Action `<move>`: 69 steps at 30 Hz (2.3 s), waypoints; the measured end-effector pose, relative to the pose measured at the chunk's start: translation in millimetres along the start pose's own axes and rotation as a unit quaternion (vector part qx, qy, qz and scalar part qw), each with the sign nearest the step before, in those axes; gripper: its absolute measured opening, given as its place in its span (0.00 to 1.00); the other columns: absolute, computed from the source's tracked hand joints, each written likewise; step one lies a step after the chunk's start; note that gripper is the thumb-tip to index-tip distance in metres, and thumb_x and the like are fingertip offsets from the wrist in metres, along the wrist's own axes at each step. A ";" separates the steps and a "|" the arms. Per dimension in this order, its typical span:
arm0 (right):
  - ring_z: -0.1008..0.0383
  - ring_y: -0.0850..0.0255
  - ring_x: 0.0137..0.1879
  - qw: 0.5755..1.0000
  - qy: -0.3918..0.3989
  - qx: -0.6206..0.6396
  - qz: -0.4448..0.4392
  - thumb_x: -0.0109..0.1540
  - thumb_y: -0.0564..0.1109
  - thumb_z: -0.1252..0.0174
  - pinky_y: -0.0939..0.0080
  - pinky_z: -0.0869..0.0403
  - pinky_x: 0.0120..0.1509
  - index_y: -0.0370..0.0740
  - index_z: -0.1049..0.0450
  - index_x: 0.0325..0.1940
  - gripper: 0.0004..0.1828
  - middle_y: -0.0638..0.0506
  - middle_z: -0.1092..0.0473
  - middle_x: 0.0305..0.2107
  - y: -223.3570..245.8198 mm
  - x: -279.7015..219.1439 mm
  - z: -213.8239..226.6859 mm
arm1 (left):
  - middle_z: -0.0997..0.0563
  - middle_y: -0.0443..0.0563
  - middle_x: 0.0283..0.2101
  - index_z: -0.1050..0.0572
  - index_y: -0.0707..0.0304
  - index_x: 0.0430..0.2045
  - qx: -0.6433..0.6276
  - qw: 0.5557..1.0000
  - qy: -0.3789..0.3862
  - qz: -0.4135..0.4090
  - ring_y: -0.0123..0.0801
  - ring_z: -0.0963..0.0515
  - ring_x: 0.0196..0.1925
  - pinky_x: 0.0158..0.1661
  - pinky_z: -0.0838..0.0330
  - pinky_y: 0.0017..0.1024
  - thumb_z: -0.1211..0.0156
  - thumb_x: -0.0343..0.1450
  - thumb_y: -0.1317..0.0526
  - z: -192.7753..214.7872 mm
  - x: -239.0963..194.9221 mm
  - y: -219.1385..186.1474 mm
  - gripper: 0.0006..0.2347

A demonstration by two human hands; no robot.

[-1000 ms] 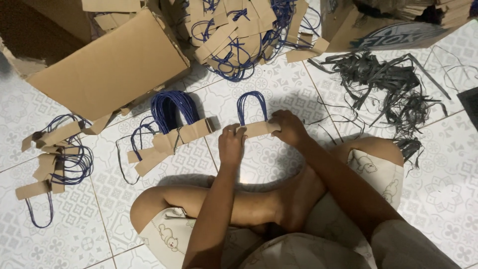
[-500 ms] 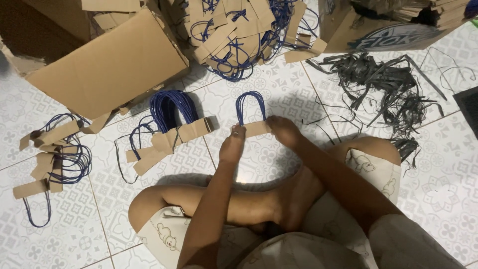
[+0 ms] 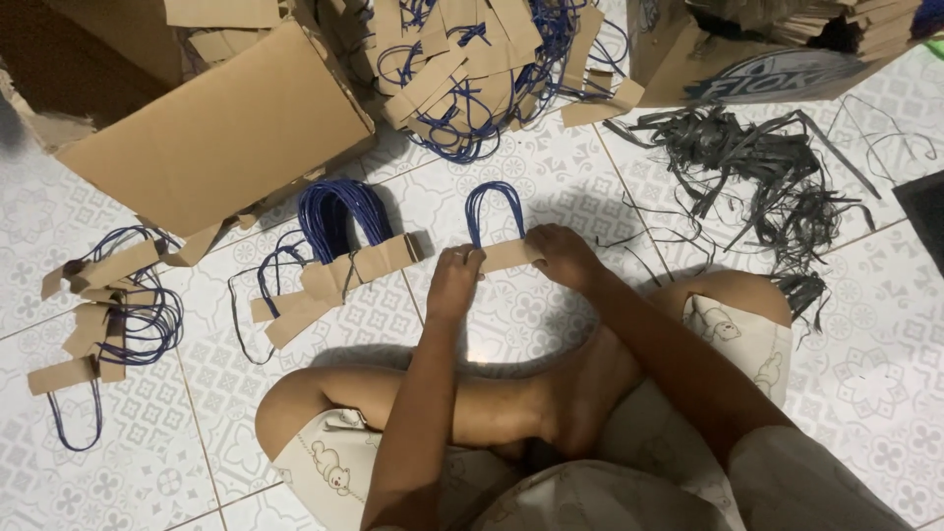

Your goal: The person sits on the floor and repeatedly wraps blue cables around rectangular cardboard pieces. They fold the cardboard over the cable to secure it, then place the finished bundle into a nearby box. The process is repeated multiple times with new cables and cardboard pieces.

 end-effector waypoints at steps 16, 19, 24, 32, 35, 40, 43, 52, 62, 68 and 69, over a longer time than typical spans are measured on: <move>0.25 0.46 0.59 1.000 -0.022 -0.010 0.011 0.58 0.42 0.34 0.44 0.27 0.62 0.44 0.28 0.62 0.27 0.46 0.25 0.48 0.3 1.3 -0.9 | 0.47 0.66 0.76 0.35 0.66 0.65 0.137 0.985 0.100 0.020 0.49 0.51 0.79 0.73 0.51 0.46 0.47 0.77 0.52 8.0 -3.0 -60.7 0.23; 0.25 0.46 0.59 1.000 0.004 -0.021 -0.003 0.60 0.43 0.35 0.45 0.27 0.61 0.44 0.27 0.61 0.25 0.45 0.25 0.50 -0.5 2.3 -4.8 | 0.60 0.60 0.78 0.57 0.49 0.76 0.105 0.987 0.119 -0.019 0.53 0.59 0.80 0.73 0.52 0.49 0.55 0.77 0.43 -33.1 -7.4 -55.3 0.32; 0.27 0.47 0.61 0.996 0.006 -0.082 -0.030 0.64 0.55 0.44 0.43 0.29 0.60 0.45 0.21 0.52 0.18 0.45 0.25 0.52 21.8 10.0 32.1 | 0.59 0.60 0.79 0.56 0.46 0.76 0.132 0.980 0.151 -0.015 0.55 0.61 0.80 0.74 0.57 0.52 0.62 0.76 0.36 -50.8 -9.2 -53.3 0.33; 0.24 0.47 0.46 0.994 -0.087 -0.015 0.068 0.61 0.38 0.45 0.56 0.24 0.49 0.33 0.22 0.42 0.09 0.43 0.28 0.37 38.6 74.9 -0.3 | 0.50 0.62 0.77 0.45 0.34 0.71 0.141 0.976 0.163 -0.009 0.60 0.59 0.79 0.73 0.57 0.56 0.63 0.75 0.35 -69.4 -8.2 -51.6 0.28; 0.24 0.53 0.38 0.990 -0.083 -0.099 0.047 0.53 0.41 0.36 0.60 0.23 0.40 0.36 0.22 0.33 0.07 0.47 0.29 0.31 20.3 115.2 -41.3 | 0.45 0.62 0.75 0.44 0.32 0.71 0.139 0.974 0.178 -0.005 0.61 0.58 0.79 0.72 0.57 0.57 0.64 0.75 0.35 -62.0 -6.8 -53.4 0.27; 0.23 0.48 0.39 0.994 -0.079 -0.069 0.035 0.56 0.37 0.36 0.57 0.21 0.37 0.28 0.23 0.38 0.10 0.40 0.30 0.34 28.6 157.6 -38.1 | 0.45 0.64 0.75 0.42 0.32 0.70 0.124 0.973 0.193 -0.002 0.63 0.56 0.78 0.71 0.56 0.58 0.63 0.75 0.35 -58.1 -5.2 -54.7 0.27; 0.22 0.50 0.38 0.981 -0.106 -0.146 0.066 0.55 0.34 0.38 0.59 0.22 0.40 0.33 0.21 0.36 0.06 0.43 0.28 0.33 49.2 143.5 -13.2 | 0.51 0.63 0.77 0.48 0.30 0.72 0.131 0.967 0.217 0.005 0.62 0.61 0.79 0.73 0.59 0.56 0.64 0.76 0.36 -56.4 -7.9 -55.8 0.27; 0.24 0.48 0.46 0.995 -0.079 -0.026 0.049 0.58 0.31 0.45 0.58 0.22 0.45 0.34 0.23 0.47 0.14 0.43 0.29 0.40 14.6 132.0 8.7 | 0.54 0.65 0.78 0.61 0.30 0.75 0.123 0.965 0.229 0.008 0.62 0.62 0.79 0.73 0.61 0.56 0.67 0.77 0.37 -48.1 -3.8 -59.5 0.29; 0.22 0.57 0.46 0.992 -0.083 -0.051 -0.079 0.57 0.48 0.32 0.56 0.21 0.50 0.53 0.23 0.50 0.17 0.55 0.28 0.38 -32.1 143.6 37.8 | 0.54 0.66 0.78 0.61 0.32 0.75 0.118 0.966 0.231 0.009 0.61 0.60 0.79 0.73 0.63 0.56 0.67 0.78 0.38 -46.7 -4.5 -60.1 0.29; 0.22 0.60 0.35 0.978 -0.122 -0.171 -0.006 0.56 0.45 0.30 0.62 0.19 0.40 0.44 0.22 0.38 0.09 0.54 0.29 0.30 -32.9 149.4 -8.6 | 0.53 0.66 0.78 0.61 0.32 0.75 0.107 0.968 0.225 0.016 0.61 0.60 0.79 0.73 0.62 0.56 0.64 0.77 0.39 -48.6 -4.4 -59.7 0.29; 0.21 0.60 0.32 0.974 -0.150 -0.169 0.002 0.58 0.43 0.31 0.63 0.19 0.37 0.42 0.21 0.33 0.05 0.54 0.29 0.28 -39.2 151.1 -14.1 | 0.53 0.65 0.78 0.61 0.32 0.75 0.110 0.968 0.223 0.016 0.61 0.60 0.79 0.73 0.62 0.56 0.63 0.77 0.39 -48.3 -4.7 -60.0 0.30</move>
Point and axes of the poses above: each hand's wrist, its own x-axis towards the middle knuckle, its own z-axis out of the back of the hand, y = z × x, the point moved 10 cm from there along x, towards the middle knuckle
